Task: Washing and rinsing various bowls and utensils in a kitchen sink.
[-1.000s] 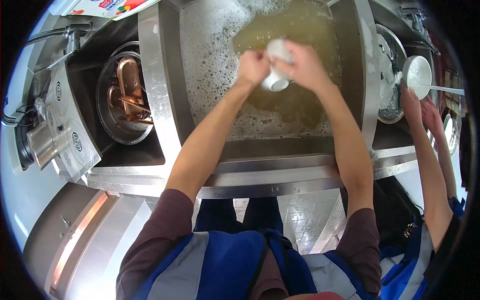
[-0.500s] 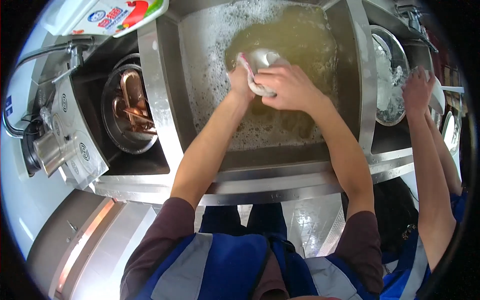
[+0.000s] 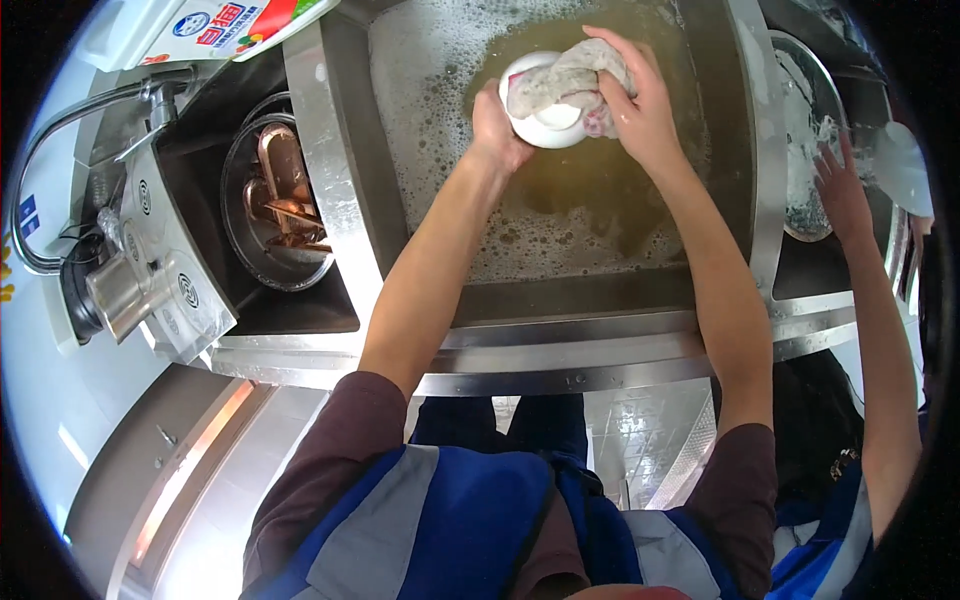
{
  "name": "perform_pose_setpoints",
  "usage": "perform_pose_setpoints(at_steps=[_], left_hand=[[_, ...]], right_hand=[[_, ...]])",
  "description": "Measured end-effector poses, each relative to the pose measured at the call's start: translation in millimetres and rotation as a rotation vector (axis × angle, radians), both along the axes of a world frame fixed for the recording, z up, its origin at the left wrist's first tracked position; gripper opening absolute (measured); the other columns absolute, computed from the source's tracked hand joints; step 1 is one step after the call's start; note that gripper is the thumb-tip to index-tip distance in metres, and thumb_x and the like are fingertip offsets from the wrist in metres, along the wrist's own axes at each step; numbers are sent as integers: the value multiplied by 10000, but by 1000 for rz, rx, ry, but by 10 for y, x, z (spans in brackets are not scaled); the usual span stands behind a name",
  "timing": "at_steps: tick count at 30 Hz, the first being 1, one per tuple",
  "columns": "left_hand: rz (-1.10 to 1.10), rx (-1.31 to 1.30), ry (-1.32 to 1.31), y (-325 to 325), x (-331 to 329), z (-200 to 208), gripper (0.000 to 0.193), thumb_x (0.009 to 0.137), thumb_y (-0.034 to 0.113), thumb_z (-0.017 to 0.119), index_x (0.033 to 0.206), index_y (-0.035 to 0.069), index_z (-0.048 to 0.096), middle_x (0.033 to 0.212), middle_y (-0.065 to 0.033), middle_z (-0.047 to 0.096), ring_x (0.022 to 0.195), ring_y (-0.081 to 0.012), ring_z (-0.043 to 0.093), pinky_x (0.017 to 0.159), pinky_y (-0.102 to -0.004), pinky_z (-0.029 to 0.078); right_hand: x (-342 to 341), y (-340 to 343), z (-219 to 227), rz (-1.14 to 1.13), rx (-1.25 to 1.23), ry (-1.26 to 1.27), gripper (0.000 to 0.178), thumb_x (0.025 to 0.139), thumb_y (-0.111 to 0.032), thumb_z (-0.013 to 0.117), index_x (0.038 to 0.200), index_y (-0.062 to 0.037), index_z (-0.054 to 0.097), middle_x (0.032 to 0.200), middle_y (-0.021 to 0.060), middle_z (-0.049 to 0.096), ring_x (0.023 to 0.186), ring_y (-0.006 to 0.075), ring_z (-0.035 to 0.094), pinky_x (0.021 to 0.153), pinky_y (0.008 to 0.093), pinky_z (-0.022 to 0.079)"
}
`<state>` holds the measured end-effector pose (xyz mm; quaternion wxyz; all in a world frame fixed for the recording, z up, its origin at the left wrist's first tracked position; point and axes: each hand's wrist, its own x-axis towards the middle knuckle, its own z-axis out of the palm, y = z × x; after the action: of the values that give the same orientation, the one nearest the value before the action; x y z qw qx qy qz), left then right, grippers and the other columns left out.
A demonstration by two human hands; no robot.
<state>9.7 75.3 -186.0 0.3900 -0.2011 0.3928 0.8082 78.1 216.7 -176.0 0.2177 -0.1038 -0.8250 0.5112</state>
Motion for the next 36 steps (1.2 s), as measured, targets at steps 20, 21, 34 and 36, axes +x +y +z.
perform_pose_setpoints(at_steps=[20, 21, 34, 36], left_hand=[[-170, -350, 255, 90, 264, -445, 316, 943, 208, 343, 1082, 14, 549, 963, -97, 588, 891, -219, 570, 809, -398, 491], [-205, -413, 407, -29, 163, -616, 316, 943, 206, 349, 1103, 13, 540, 935, -91, 575, 884, -198, 541, 787, -349, 471], [-234, -450, 954, -103, 208, -334, 465, 895, 225, 586, 1252, -46, 462, 1203, -179, 536, 1060, -260, 539, 917, -354, 441], [-310, -576, 1287, -5, 261, -264, 457, 849, 165, 634, 1234, -27, 480, 1184, -171, 553, 1050, -259, 550, 918, -357, 443]], right_hand=[[24, 148, -306, -280, -649, -675, 241, 840, -198, 610, 917, 30, 601, 710, 95, 603, 561, 200, 597, 535, 385, 529], [-45, -8, -84, -364, -992, -521, 225, 838, -170, 609, 945, 27, 593, 741, 96, 608, 604, 212, 608, 559, 387, 527], [-191, -152, -711, 55, -1738, -290, 262, 910, -337, 492, 941, -117, 631, 882, 57, 659, 795, 216, 628, 734, 411, 534], [-73, -59, -906, 153, -1772, -334, 258, 904, -352, 506, 939, -127, 628, 884, 47, 659, 797, 207, 629, 726, 407, 539]])
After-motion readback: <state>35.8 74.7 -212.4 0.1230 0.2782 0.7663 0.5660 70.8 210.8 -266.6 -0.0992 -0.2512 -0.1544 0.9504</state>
